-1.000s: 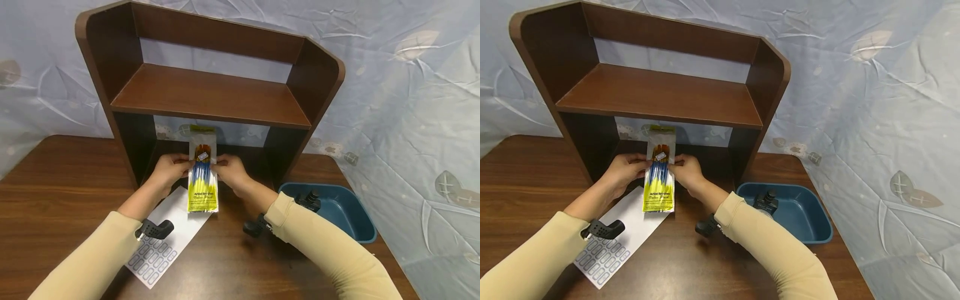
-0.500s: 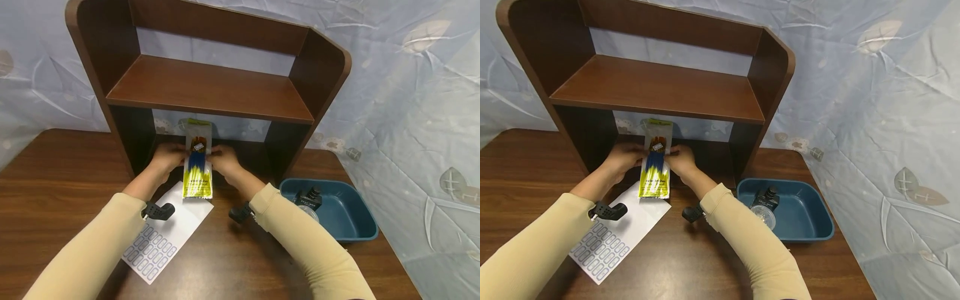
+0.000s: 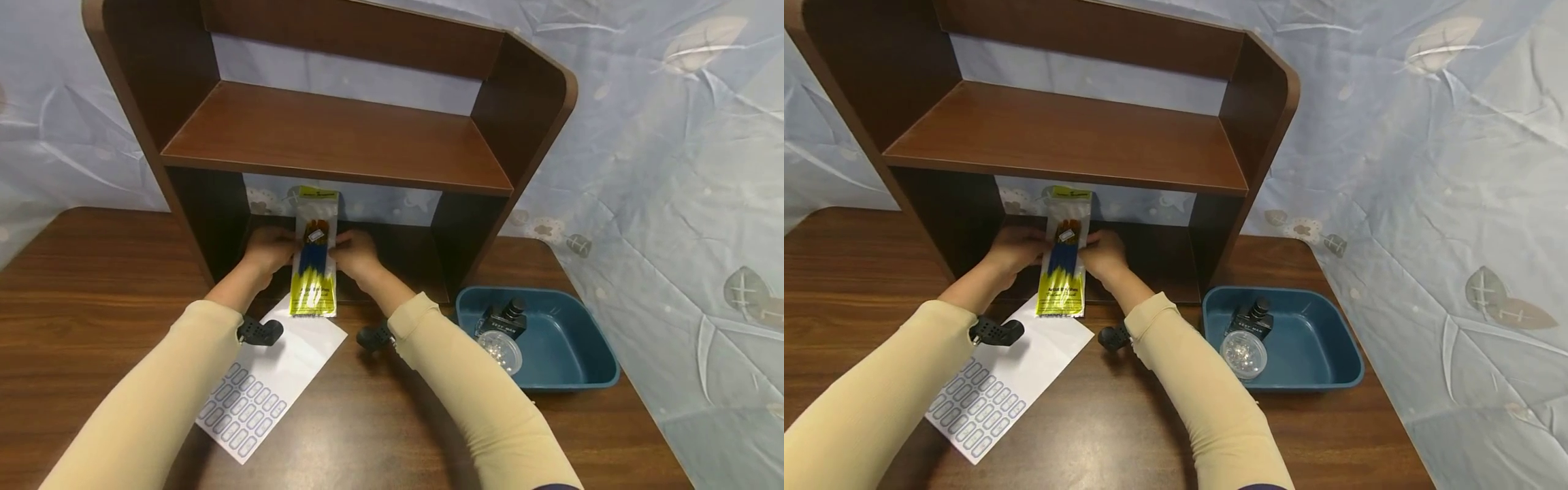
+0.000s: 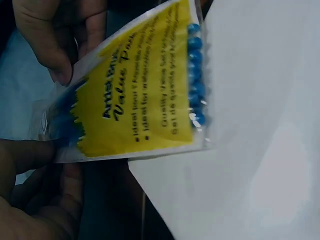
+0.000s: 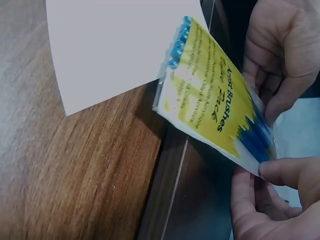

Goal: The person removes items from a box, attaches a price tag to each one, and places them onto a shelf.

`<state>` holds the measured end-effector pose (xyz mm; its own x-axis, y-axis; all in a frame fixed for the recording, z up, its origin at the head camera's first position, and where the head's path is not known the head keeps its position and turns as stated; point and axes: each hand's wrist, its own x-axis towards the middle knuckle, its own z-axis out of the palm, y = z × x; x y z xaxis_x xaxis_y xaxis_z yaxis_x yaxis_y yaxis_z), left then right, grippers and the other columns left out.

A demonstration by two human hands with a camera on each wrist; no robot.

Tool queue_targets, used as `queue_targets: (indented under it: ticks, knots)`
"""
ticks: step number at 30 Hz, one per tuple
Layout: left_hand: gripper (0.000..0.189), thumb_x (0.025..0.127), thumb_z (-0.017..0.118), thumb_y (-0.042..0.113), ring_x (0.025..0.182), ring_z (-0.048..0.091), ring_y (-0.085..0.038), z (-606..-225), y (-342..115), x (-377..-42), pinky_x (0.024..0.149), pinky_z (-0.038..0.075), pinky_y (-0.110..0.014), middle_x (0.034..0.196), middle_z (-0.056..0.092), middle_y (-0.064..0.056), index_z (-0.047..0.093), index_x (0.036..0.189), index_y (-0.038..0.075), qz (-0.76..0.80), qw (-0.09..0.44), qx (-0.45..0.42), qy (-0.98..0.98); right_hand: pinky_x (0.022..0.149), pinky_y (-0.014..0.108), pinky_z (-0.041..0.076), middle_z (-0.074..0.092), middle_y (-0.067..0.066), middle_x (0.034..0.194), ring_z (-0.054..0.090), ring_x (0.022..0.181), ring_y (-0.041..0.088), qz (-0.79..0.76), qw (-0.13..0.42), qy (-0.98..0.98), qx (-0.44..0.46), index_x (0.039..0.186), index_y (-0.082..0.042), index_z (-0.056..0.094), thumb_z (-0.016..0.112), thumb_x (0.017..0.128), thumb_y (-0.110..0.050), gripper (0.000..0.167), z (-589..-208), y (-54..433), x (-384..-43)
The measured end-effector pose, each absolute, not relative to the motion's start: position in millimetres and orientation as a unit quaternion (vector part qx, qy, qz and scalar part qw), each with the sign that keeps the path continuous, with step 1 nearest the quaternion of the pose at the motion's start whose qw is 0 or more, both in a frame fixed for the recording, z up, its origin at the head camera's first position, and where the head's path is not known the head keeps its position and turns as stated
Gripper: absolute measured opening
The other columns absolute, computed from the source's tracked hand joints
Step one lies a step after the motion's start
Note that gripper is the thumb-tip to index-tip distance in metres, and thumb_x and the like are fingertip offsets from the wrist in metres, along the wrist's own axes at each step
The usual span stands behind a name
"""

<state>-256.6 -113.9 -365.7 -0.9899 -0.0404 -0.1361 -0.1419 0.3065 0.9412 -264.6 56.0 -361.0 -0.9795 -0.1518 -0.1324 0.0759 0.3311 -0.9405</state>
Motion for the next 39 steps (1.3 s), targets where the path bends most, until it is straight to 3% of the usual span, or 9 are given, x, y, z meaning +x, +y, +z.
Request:
queue_targets:
  ticks: [4,17,23,27,30,36,39]
  knots:
    - [0.039,0.1,0.057,0.006,0.098,0.061,-0.024,-368.3,-114.4,-259.0,0.098,0.057,-0.043,0.134,0.056,-0.028,0.058,0.132,-0.017,0.572,0.038,-0.065,0.817,0.091,0.043,0.062,0.063,0.031,0.124,0.068,0.11,0.043,-0.557,0.087,0.825,-0.027,0.131,0.011,0.058,0.06,0.1,0.002,0.033,-365.2,53.8,-266.1]
    - [0.042,0.097,0.061,0.013,0.107,0.059,-0.032,-374.1,-114.5,-265.9,0.084,0.053,-0.035,0.133,0.061,-0.029,0.063,0.13,-0.013,0.517,0.022,-0.096,0.85,0.091,0.041,0.062,0.066,0.028,0.126,0.069,0.112,0.04,-0.518,0.068,0.852,-0.033,0.129,0.011,0.06,0.061,0.097,0.003,0.033,-373.6,48.9,-271.9]
    - [0.041,0.097,0.063,0.015,0.115,0.055,-0.035,-374.1,-113.6,-267.5,0.091,0.052,-0.042,0.136,0.06,-0.03,0.065,0.127,-0.012,0.495,0.004,-0.109,0.862,0.087,0.036,0.059,0.067,0.027,0.128,0.067,0.117,0.039,-0.484,0.066,0.87,-0.06,0.132,0.01,0.06,0.059,0.096,0.002,0.038,-371.9,48.2,-272.2]
    - [0.039,0.097,0.06,0.016,0.11,0.057,-0.037,-375.8,-113.7,-269.0,0.085,0.053,-0.043,0.131,0.062,-0.03,0.068,0.124,-0.011,0.464,-0.007,-0.107,0.879,0.083,0.033,0.057,0.068,0.027,0.127,0.068,0.117,0.038,-0.475,0.061,0.875,-0.067,0.133,0.01,0.06,0.059,0.095,0.003,0.039,-371.9,47.9,-272.1]
    - [0.038,0.095,0.059,0.016,0.108,0.058,-0.037,-377.6,-114.8,-270.8,0.084,0.053,-0.044,0.126,0.065,-0.03,0.07,0.12,-0.01,0.437,-0.015,-0.097,0.894,0.086,0.035,0.058,0.07,0.025,0.127,0.069,0.118,0.037,-0.464,0.06,0.881,-0.066,0.133,0.009,0.061,0.06,0.095,0.002,0.038,-371.7,47.0,-271.8]
    - [0.04,0.093,0.06,0.02,0.112,0.057,-0.04,-377.1,-116.8,-269.3,0.096,0.054,-0.053,0.126,0.065,-0.03,0.071,0.117,-0.01,0.405,-0.019,-0.089,0.91,0.097,0.04,0.059,0.07,0.024,0.127,0.068,0.121,0.036,-0.445,0.062,0.891,-0.068,0.134,0.008,0.061,0.059,0.097,0.001,0.037,-371.1,45.4,-271.2]
    - [0.039,0.094,0.059,0.02,0.112,0.057,-0.041,-375.3,-116.8,-267.9,0.094,0.054,-0.053,0.126,0.065,-0.03,0.071,0.116,-0.01,0.4,-0.017,-0.087,0.912,0.098,0.041,0.059,0.07,0.024,0.127,0.068,0.121,0.036,-0.442,0.06,0.892,-0.067,0.133,0.007,0.061,0.059,0.096,0.002,0.037,-371.5,45.1,-270.6]
